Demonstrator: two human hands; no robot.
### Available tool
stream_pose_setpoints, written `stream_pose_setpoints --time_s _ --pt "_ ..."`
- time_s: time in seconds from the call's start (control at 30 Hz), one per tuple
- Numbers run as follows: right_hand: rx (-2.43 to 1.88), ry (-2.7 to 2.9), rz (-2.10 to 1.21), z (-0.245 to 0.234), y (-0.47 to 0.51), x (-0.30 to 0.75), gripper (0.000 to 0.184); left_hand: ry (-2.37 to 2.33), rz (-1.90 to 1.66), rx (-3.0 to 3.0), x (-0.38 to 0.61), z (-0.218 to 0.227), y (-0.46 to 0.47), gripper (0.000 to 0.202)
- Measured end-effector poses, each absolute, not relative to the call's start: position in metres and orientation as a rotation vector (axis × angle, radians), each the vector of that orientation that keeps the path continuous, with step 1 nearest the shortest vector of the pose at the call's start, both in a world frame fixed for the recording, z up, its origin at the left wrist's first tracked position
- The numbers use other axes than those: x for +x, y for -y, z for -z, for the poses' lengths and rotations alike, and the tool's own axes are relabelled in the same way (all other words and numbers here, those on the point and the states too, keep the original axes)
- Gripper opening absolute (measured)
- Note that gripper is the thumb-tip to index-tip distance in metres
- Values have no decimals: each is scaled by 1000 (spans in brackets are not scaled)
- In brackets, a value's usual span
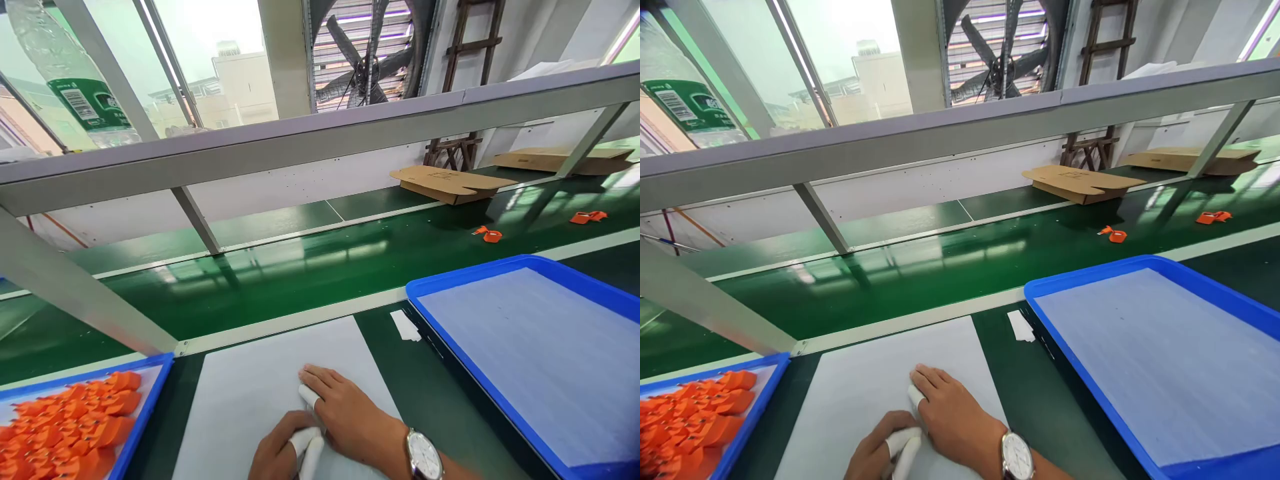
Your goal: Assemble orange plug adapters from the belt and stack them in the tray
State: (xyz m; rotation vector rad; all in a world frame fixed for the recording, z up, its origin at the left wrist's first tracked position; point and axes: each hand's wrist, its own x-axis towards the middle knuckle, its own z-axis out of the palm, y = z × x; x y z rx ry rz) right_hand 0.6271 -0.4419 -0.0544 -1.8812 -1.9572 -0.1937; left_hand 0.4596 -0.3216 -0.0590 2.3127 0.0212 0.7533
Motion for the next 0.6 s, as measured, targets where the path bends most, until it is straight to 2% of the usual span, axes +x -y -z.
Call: stream_pose_setpoints --time_s 0.13,0.33,0.43,0.6 --pt "-1846 1914 289 62 440 625 26 -200 -625 2182 462 36 318 26" --pt "-1722 1894 448 61 436 623 34 -316 -502 2032 463 33 309 20" --pt "-1637 1873 460 52 436 623 33 -289 -507 2047 462 35 310 21" --pt "-1565 1845 437 46 437 623 42 -196 -615 2191 463 30 311 28"
